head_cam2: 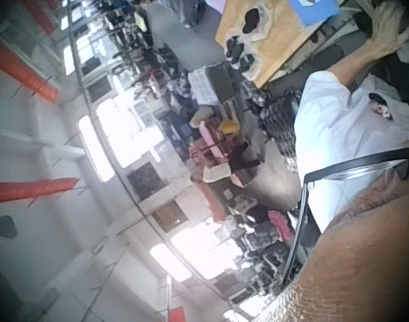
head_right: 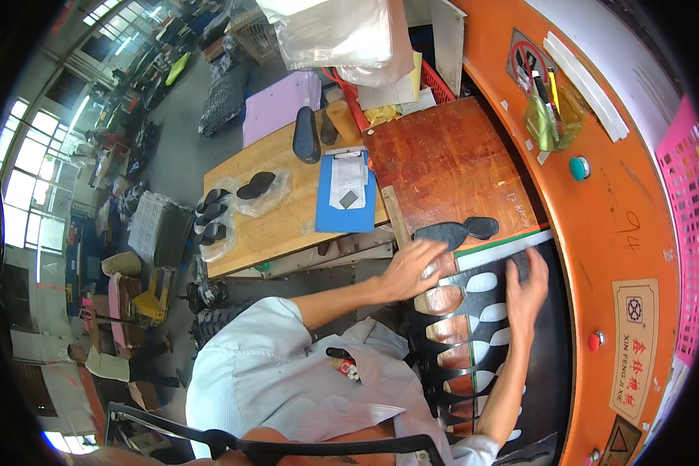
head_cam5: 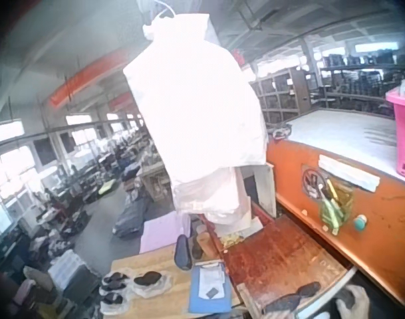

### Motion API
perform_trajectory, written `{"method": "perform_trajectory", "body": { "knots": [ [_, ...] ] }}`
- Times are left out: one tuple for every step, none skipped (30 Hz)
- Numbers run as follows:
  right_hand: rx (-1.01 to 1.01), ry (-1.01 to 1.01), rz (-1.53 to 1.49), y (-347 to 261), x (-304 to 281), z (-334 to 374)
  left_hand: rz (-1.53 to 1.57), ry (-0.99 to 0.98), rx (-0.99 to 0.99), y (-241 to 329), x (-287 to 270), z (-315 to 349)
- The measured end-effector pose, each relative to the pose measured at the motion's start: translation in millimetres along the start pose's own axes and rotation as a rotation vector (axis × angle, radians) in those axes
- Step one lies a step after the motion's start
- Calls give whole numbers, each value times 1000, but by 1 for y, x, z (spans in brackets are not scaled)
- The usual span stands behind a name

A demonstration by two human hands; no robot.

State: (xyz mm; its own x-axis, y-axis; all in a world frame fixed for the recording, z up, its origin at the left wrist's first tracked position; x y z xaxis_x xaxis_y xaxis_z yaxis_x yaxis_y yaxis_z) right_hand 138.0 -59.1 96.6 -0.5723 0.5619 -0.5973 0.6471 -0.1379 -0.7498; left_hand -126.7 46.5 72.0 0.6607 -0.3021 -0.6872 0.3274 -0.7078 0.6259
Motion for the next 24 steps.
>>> {"method": "perform_trajectory", "body": {
  "knots": [
    [55, 104, -34, 12, -29, 33, 57, -47, -63, 7, 5, 17],
    [143, 174, -18, 27, -55, 71, 4, -132, -103, 12, 14, 32],
    [270, 273, 49, 46, -81, 111, -56, -110, -89, 15, 16, 41],
    [332, 389, 137, 58, -111, 158, -92, -151, -107, 15, 24, 49],
    [408, 508, 225, 71, -142, 205, -103, -124, -101, 14, 29, 53],
    [553, 626, 294, 85, -175, 257, -106, -175, -123, 9, 37, 55],
    [563, 646, 597, 87, -207, 299, -81, -169, -136, 4, 43, 54],
    [642, 650, 861, 89, -235, 343, -61, -156, -134, 0, 49, 49],
    [759, 651, 1032, 94, -254, 384, -13, -171, -173, -6, 55, 46],
    [989, 634, 1084, 105, -269, 424, 30, -160, -185, -10, 59, 41],
    [1055, 622, 1068, 109, -271, 457, 60, -187, -226, -13, 63, 39],
    [1156, 602, 1037, 116, -272, 483, 69, -204, -270, -16, 66, 37],
    [1019, 592, 1067, 115, -270, 494, 49, -181, -269, -16, 65, 36],
    [944, 545, 1082, 116, -266, 503, -5, -195, -315, -17, 65, 37],
    [916, 552, 1043, 118, -268, 512, 46, -204, -357, -18, 66, 37],
    [867, 594, 1027, 118, -272, 519, 111, -206, -355, -16, 66, 37],
    [914, 639, 1009, 120, -278, 527, 127, -204, -343, -14, 65, 36],
    [890, 682, 1019, 121, -284, 531, 148, -206, -347, -14, 65, 36],
    [881, 688, 935, 127, -288, 532, 177, -199, -342, -13, 64, 35],
    [823, 696, 873, 131, -293, 531, 215, -199, -344, -13, 63, 34],
    [748, 712, 809, 135, -297, 528, 236, -202, -366, -14, 64, 33],
    [802, 718, 771, 143, -300, 529, 252, -205, -349, -13, 63, 32],
    [844, 735, 728, 150, -302, 528, 251, -215, -346, -12, 64, 31],
    [849, 748, 682, 153, -302, 526, 226, -225, -352, -12, 64, 30]
  ]
}}
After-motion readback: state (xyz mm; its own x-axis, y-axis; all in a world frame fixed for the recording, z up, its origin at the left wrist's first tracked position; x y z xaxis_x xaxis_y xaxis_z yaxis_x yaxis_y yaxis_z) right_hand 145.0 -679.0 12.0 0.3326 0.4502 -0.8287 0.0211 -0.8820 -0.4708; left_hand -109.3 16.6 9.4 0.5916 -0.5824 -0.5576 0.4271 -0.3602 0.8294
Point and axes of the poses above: each hand's wrist, its own z-axis away from the middle knuckle, its own x-axis out of the palm, y = z × x, the point moved 6 cm from there along -z, towards the middle knuckle, and after that the axes turned 3 degrees about -z, right-handed, at the moved point
